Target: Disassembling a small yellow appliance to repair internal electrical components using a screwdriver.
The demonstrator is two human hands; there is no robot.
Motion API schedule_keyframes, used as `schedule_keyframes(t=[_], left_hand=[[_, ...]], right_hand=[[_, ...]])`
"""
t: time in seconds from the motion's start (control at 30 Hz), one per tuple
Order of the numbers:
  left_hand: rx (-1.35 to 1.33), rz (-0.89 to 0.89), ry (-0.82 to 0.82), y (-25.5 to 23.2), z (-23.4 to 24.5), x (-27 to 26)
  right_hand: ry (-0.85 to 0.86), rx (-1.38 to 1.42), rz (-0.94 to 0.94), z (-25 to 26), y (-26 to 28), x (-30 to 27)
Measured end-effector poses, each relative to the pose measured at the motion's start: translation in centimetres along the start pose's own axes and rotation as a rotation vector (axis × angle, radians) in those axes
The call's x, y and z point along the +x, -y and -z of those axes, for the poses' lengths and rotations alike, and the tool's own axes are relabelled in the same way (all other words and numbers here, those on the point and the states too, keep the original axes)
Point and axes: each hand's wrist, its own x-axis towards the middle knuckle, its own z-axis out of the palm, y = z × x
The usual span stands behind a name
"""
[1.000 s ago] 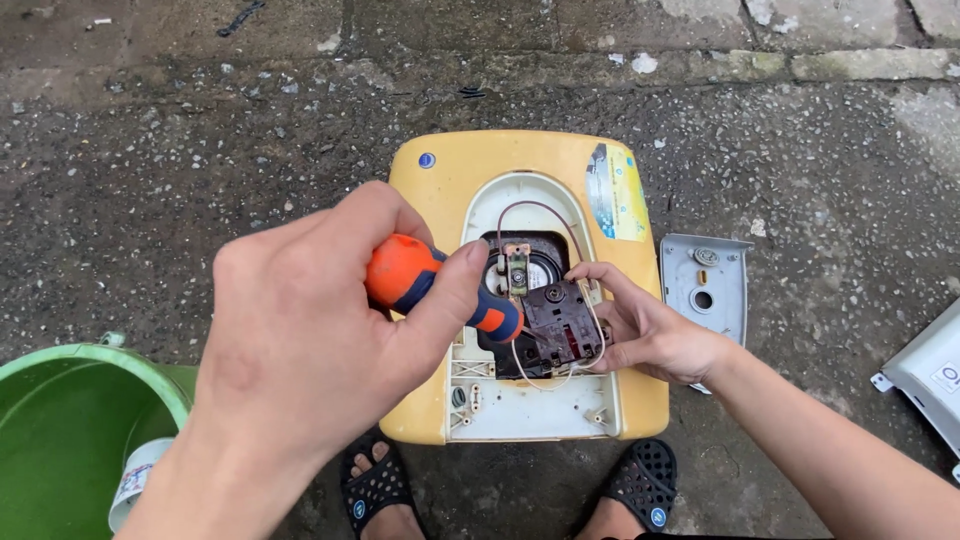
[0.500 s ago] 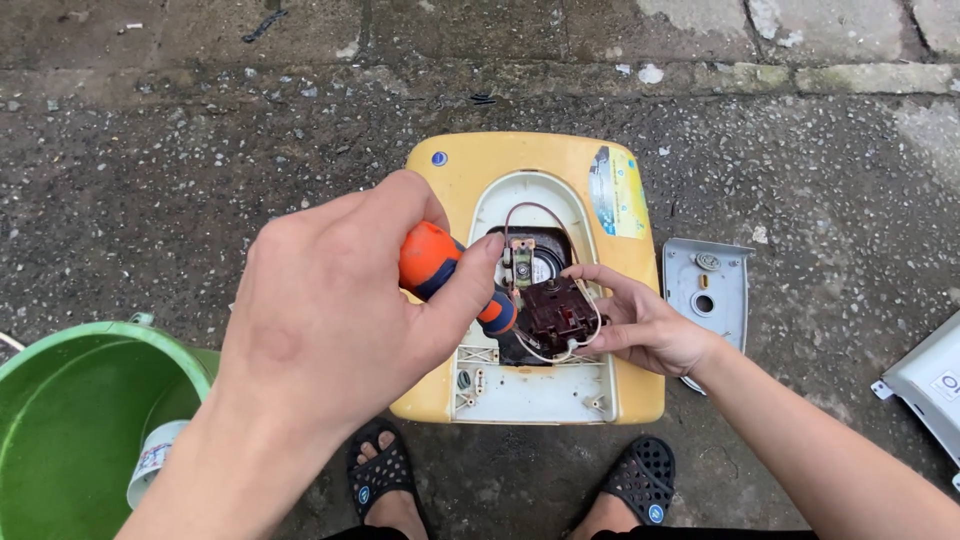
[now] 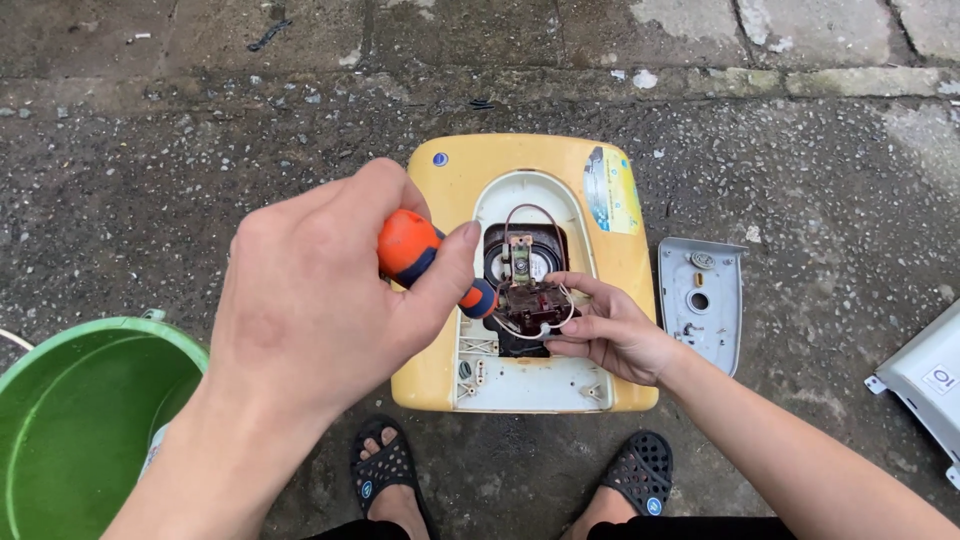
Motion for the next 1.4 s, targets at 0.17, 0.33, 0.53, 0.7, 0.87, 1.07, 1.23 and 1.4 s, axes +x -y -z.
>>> schedule_keyframes(t=[0.17, 0.33, 0.53, 0.7, 0.87, 1.07, 1.23, 1.4], left_hand=[[-0.034, -0.021, -0.058, 1.5, -1.0, 0.4], [-0.097, -0.037, -0.081, 2.1, -2.5, 0.9], [-0.130, 0.069, -0.073, 1.9, -3.1, 2.3], [-0.163, 0.107, 0.049, 1.7, -4.7, 2.9], [-0.131, 0.113, 0.091, 1.3, -4.8, 3.8], [-0.074, 0.172, 0.145, 1.1, -4.6, 4.3], [-0.077, 0.249, 0.251, 0.1, -4.3, 4.8], [-0.069, 0.255, 0.222, 0.2, -4.4, 5.0]], right_hand=[[0.062, -0.001, 0.017, 0.4, -0.4, 0.4], [0.041, -0.107, 0.024, 0.1, -0.5, 0.4], [0.064, -0.141, 0.028, 0.1, -0.5, 0.7], [0.060, -0.177, 0.003, -0.1, -0.5, 0.3], [0.099, -0.154, 0.019, -0.1, -0.4, 0.3], [0.139, -0.115, 0.001, 0.2, -0.6, 0.3], [0.143, -0.144, 0.002, -0.1, -0.2, 0.3], [0.147, -0.140, 0.005, -0.3, -0.2, 0.1]])
